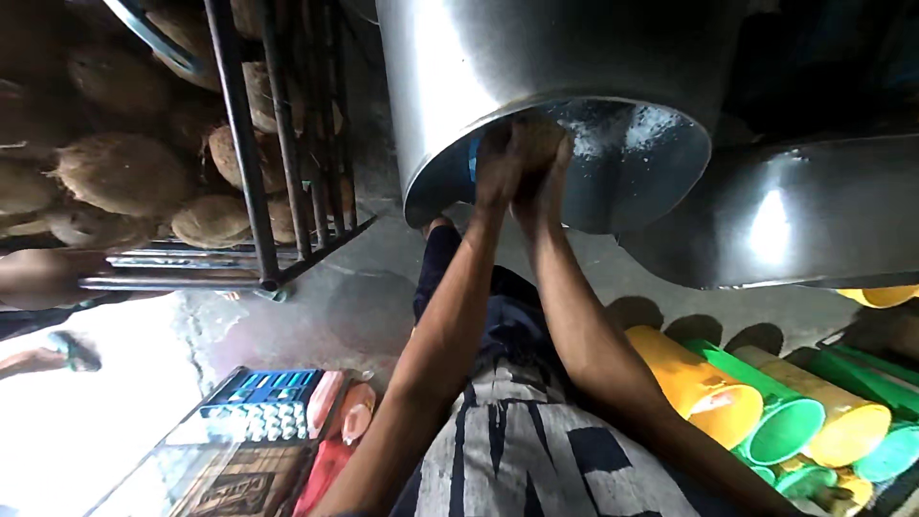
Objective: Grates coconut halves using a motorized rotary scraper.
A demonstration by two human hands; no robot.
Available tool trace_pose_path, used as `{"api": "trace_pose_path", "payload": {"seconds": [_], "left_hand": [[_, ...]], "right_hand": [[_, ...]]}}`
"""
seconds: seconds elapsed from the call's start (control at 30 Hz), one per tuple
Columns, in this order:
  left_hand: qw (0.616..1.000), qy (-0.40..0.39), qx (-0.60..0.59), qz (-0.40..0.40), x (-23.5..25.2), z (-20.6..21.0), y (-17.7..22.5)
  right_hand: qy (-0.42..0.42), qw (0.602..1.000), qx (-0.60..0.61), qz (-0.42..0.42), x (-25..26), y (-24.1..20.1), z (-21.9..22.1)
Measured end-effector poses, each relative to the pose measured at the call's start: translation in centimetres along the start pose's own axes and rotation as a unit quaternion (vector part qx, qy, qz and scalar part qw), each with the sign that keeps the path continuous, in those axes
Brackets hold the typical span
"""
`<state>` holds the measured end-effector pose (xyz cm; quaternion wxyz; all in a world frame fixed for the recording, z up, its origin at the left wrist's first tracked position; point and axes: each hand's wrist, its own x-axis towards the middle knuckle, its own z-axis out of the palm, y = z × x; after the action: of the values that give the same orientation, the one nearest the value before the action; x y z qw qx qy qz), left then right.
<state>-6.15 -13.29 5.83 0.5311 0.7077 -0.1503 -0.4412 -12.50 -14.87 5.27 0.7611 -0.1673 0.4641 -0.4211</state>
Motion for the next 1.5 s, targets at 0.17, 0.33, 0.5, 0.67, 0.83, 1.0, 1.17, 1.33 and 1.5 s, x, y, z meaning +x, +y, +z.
{"api": "trace_pose_path", "payload": {"seconds": [0.17, 0.33, 0.5, 0.67, 0.83, 1.0, 1.17, 1.33, 1.5], "left_hand": [[0.981, 0.019, 0.189, 0.029, -1.4, 1.0, 1.4], [0.986, -0.003, 0.167, 0.019, -0.5, 0.6, 0.2], [0.996, -0.015, 0.084, 0.029, 0.6, 0.2, -0.6], [0.997, -0.031, -0.074, 0.002, 1.0, 0.1, -1.2], [0.989, -0.063, -0.136, -0.009, 1.6, -0.3, -1.7], [0.994, 0.011, 0.094, 0.046, -0.1, 0.5, 1.4], [0.995, -0.017, 0.078, 0.060, 1.4, 0.3, 0.3], [0.998, -0.049, 0.009, 0.048, 2.0, -0.4, -0.6], [0.995, -0.061, -0.066, 0.036, 2.0, -1.0, -1.4]], "right_hand": [[-0.108, 0.990, 0.058, -0.072, 1.5, 1.6, -1.4], [-0.060, 0.995, 0.007, -0.075, 1.4, 1.5, -1.3], [-0.014, 0.989, -0.110, -0.101, 1.1, 1.0, -0.4], [0.104, 0.965, -0.214, -0.106, 0.4, 0.6, 0.9], [0.067, 0.993, -0.097, 0.003, 0.7, -0.2, 0.0], [-0.048, 0.998, -0.028, -0.039, 0.8, -1.1, 0.2], [-0.027, 0.996, -0.064, -0.064, 1.6, -0.4, 0.3], [0.060, 0.988, -0.136, -0.048, 1.2, -0.3, 1.2], [0.140, 0.966, -0.203, -0.075, 0.5, 0.5, 2.3]]}}
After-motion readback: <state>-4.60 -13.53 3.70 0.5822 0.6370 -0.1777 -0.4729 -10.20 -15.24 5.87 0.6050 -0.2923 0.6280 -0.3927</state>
